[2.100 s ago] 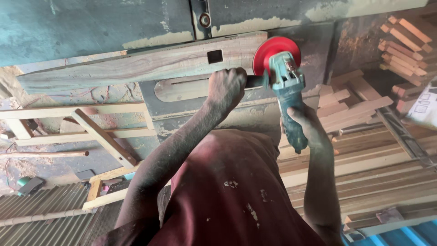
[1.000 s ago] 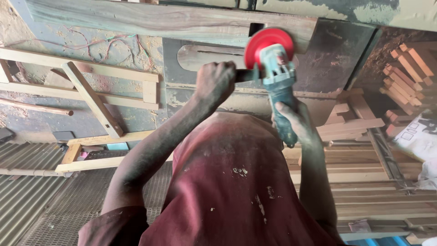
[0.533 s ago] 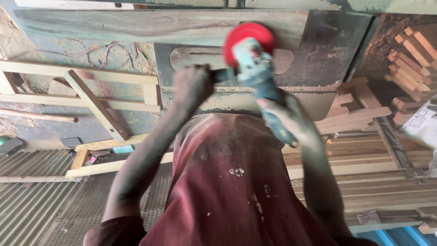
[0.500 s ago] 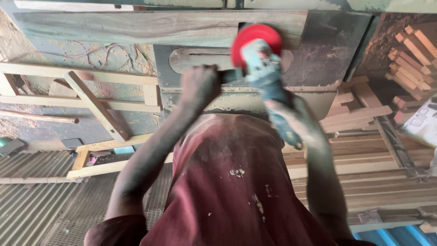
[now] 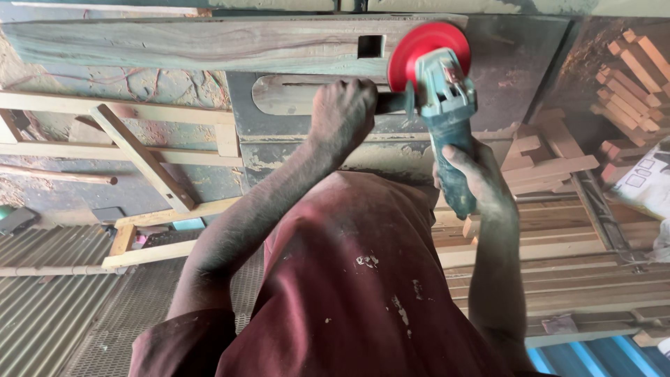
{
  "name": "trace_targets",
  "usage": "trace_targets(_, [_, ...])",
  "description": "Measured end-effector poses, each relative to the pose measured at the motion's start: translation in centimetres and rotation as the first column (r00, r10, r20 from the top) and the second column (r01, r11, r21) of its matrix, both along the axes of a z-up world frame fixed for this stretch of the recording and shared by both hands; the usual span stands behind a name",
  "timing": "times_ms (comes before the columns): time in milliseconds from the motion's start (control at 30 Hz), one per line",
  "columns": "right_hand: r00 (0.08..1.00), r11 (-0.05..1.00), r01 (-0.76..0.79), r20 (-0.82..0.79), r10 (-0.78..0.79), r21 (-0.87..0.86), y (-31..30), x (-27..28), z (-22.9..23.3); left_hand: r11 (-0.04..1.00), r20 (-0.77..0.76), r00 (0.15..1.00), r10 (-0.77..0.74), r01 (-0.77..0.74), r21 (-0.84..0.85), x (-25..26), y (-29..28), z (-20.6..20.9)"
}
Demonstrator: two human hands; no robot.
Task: The person uses an angle grinder with a sanding disc to smooth the surface of a wooden plank on a workbench. They repeatedly move the tool along the wood, flip the plank to work on different sides, and occasionally pause to reposition the piece.
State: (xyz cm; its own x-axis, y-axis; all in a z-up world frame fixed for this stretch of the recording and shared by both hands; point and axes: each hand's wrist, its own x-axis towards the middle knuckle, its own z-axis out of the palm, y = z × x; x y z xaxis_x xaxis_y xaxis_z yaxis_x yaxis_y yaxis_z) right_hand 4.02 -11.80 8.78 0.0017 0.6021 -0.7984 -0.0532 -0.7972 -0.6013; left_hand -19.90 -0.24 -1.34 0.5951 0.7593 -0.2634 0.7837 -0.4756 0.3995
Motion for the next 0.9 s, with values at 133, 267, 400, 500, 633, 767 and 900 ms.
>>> trace_targets(133, [1.000,1.000,-0.016,-0.013,0.015,-0.005,2.0,-1.6,-0.4,0.998,0.040,0.998,0.044,-0.045,0.033,-2.1,1.7,0.6])
trace_targets(267, [0.996,0.996,-0.086,-0.020,0.086,0.020,3.1,-2.9,-0.5,0.987,-0.028,0.996,0.084,-0.088,-0.138,-3.7,1.6,0.7])
trace_targets(400, [0.978,0.982,-0.177,-0.103,0.183,0.061,4.6,-6.2,-1.5,0.970,-0.065,0.976,0.209,-0.216,-0.112,-8.9,0.4,0.0])
trace_targets(500, [0.951,0.955,-0.279,-0.110,0.290,0.103,6.4,-9.7,-2.1,0.960,-0.053,0.961,0.272,-0.275,-0.055,-14.0,0.4,-0.1])
trace_targets(633, [0.894,0.892,-0.448,0.055,0.446,0.056,8.2,-12.9,-2.0,0.939,-0.127,0.938,0.322,-0.333,-0.083,-18.5,1.3,0.6])
trace_targets(767, [0.924,0.919,-0.381,0.032,0.380,0.101,8.1,-11.3,-1.3,0.939,-0.163,0.954,0.253,-0.283,-0.198,-16.2,2.4,0.4])
trace_targets(900, [0.985,0.994,-0.109,-0.139,0.106,-0.014,5.4,-5.0,0.1,0.984,0.016,0.986,0.165,-0.164,-0.070,-8.1,3.0,0.0])
